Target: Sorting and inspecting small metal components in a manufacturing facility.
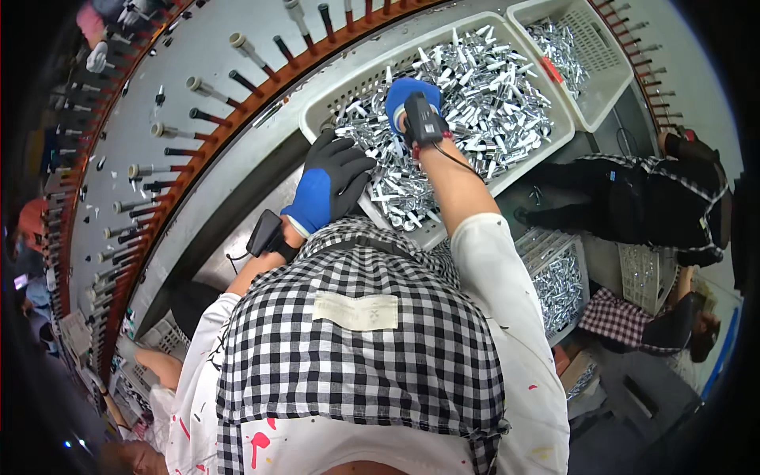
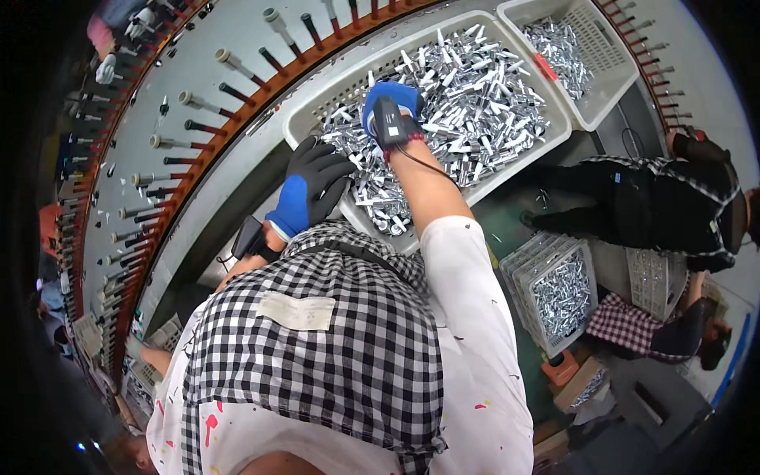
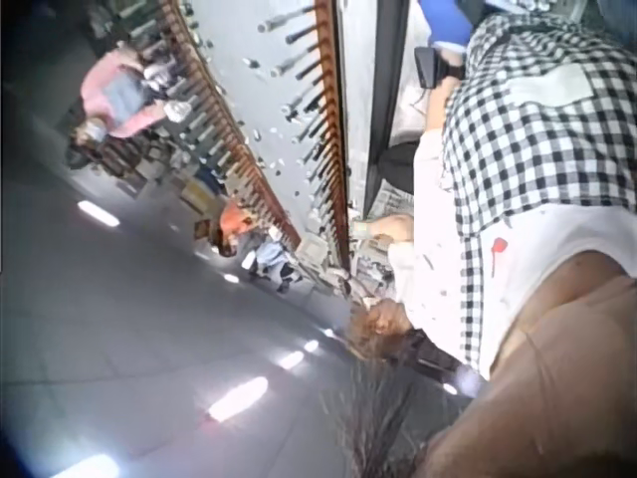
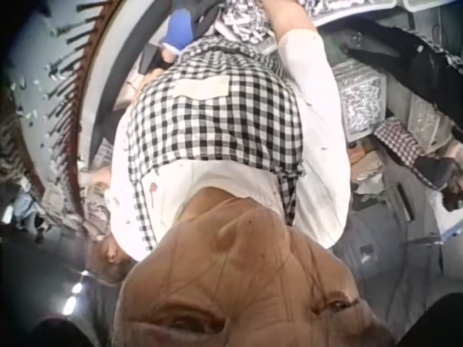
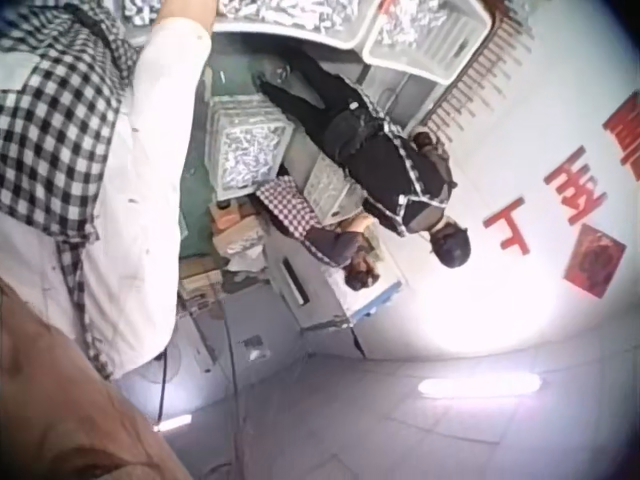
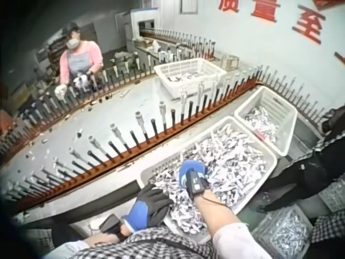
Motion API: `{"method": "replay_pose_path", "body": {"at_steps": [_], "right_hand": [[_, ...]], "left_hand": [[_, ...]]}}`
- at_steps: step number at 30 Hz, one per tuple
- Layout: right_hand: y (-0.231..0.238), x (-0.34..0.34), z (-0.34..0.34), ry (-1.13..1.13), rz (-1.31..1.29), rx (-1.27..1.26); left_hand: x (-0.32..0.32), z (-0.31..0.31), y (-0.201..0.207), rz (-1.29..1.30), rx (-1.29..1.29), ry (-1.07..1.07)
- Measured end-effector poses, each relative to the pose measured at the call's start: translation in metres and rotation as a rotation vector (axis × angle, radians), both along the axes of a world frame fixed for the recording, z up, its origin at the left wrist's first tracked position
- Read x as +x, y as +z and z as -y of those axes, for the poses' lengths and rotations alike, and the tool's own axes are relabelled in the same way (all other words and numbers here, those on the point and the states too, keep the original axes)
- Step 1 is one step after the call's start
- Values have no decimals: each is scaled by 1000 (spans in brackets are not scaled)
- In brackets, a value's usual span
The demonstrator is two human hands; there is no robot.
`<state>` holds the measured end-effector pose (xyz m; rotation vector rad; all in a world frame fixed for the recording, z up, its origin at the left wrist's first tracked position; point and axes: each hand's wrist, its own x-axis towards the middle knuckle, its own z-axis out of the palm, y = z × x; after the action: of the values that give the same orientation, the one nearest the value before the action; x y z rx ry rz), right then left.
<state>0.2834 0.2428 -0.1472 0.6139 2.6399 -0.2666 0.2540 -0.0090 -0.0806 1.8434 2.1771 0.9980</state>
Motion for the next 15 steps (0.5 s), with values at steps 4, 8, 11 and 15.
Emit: {"method": "replay_pose_path", "body": {"at_steps": [4,8,11,15], "right_hand": [[2,5,6,20,-77,65],[13,-4,14,-104,-153,96],[-9,5,10,-237,-262,180],[-2,19,2,-297,-117,-19]], "left_hand": [[0,8,0,54,-28,-19],[3,6,11,121,37,-36],[-26,-1,22,395,189,135],[-115,-70,53,643,289,289]]}}
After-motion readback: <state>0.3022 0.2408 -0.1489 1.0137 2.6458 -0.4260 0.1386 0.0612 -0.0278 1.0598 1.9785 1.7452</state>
